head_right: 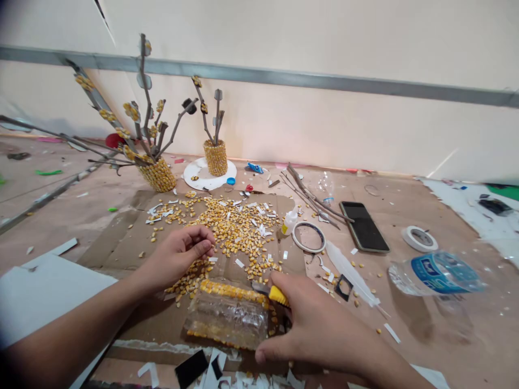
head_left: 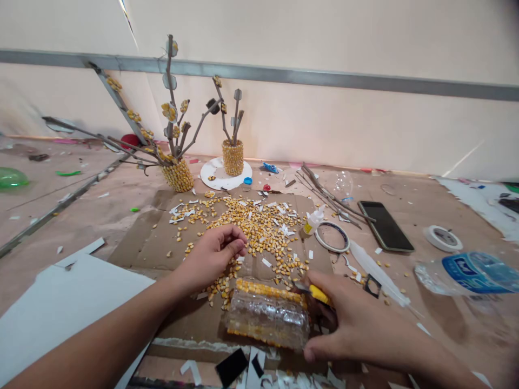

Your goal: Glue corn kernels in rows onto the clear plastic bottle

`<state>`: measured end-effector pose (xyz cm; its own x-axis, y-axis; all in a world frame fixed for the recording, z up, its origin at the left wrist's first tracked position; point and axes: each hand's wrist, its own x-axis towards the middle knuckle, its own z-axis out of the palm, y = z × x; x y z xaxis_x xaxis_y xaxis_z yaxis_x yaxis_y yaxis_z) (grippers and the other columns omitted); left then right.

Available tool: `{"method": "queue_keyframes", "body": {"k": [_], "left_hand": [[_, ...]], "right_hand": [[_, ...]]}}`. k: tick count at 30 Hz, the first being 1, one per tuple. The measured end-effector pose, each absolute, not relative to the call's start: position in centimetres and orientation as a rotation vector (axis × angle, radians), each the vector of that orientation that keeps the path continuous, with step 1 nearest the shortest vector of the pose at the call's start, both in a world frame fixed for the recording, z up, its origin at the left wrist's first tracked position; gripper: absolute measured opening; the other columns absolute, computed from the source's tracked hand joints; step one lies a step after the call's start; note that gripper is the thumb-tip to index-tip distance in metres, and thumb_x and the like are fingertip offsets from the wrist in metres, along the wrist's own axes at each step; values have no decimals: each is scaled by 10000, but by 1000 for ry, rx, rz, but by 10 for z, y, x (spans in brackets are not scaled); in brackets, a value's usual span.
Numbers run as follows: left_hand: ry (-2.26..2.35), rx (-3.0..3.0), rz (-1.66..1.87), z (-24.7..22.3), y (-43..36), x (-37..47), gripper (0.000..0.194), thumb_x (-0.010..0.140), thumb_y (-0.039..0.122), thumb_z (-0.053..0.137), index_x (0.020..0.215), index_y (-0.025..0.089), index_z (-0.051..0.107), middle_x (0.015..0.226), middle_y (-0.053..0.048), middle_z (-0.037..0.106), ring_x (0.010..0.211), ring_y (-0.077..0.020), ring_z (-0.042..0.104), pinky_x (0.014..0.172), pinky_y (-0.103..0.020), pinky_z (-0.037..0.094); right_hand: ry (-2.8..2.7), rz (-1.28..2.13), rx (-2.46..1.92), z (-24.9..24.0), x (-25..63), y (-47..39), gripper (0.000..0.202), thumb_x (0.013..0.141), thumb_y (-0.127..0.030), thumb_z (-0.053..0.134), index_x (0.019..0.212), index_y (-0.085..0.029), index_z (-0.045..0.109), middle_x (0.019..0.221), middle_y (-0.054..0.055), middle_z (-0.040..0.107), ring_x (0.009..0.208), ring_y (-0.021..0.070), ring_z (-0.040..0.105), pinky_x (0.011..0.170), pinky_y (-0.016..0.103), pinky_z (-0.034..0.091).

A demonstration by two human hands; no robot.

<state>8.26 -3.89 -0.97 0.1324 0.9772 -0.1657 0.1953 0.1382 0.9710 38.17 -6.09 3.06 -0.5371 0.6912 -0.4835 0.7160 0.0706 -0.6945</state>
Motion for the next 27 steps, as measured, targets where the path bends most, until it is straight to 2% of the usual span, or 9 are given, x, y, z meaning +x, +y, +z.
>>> {"method": "queue_keyframes", "body": {"k": [3,6,8,10,15,19,22,27], "left_hand": [[1246,1196,939,-11,-40,86,309,819,445,852,888,184,701,818,-35,751,788,-193,712,720,-294,528],[1183,1106,947,-13,-38,87,374,765,469,908,879,179,702,808,-42,763,762,-190,727,699,-285,536],[1190,1104,941,-13,-37,88,413,741,495,922,870,175,695,769,-39,755,723,-183,713,683,-279,528],[1230,1144,948,-12,-37,89,404,754,495,909,874,179,688,756,-30,745,717,-177,693,691,-277,516],[1279,1215,984,-7,-41,91,310,803,433,864,859,194,675,788,-4,715,772,-174,656,757,-284,499],[1280,1213,1007,-8,-43,88,298,821,424,850,879,192,673,809,-1,700,766,-163,621,743,-277,485],[1265,1172,1003,-9,-43,86,333,826,452,850,887,184,662,828,-4,693,722,-141,606,693,-264,483],[1206,1080,934,-10,-43,84,429,795,521,882,878,185,629,844,-34,725,709,-154,671,632,-259,513]], "right_hand": [[2410,-1576,1546,26,387,-50,479,787,-557,851,1109,-250,674,1094,49,746,998,287,666,806,340,487],[2594,-1468,1670,19,388,-43,488,899,-717,662,926,-232,614,875,45,691,809,250,621,690,336,441],[2688,-1379,1737,15,386,-41,546,920,-778,582,860,-237,557,781,26,631,725,226,571,642,331,396],[2705,-1343,1762,11,382,-41,562,904,-794,600,886,-233,561,783,23,629,731,227,576,651,332,392],[2519,-1340,1840,7,370,-44,437,905,-648,700,932,-225,591,938,60,712,874,259,647,751,354,446],[2439,-1288,1800,12,365,-48,435,780,-530,856,971,-227,610,1006,69,742,911,274,662,749,348,449],[2428,-1272,1706,19,363,-53,441,739,-465,892,991,-226,619,1011,69,753,918,280,669,741,343,447],[2467,-1202,1546,21,364,-64,422,699,-420,904,923,-230,600,946,59,749,853,268,673,694,326,461]]}}
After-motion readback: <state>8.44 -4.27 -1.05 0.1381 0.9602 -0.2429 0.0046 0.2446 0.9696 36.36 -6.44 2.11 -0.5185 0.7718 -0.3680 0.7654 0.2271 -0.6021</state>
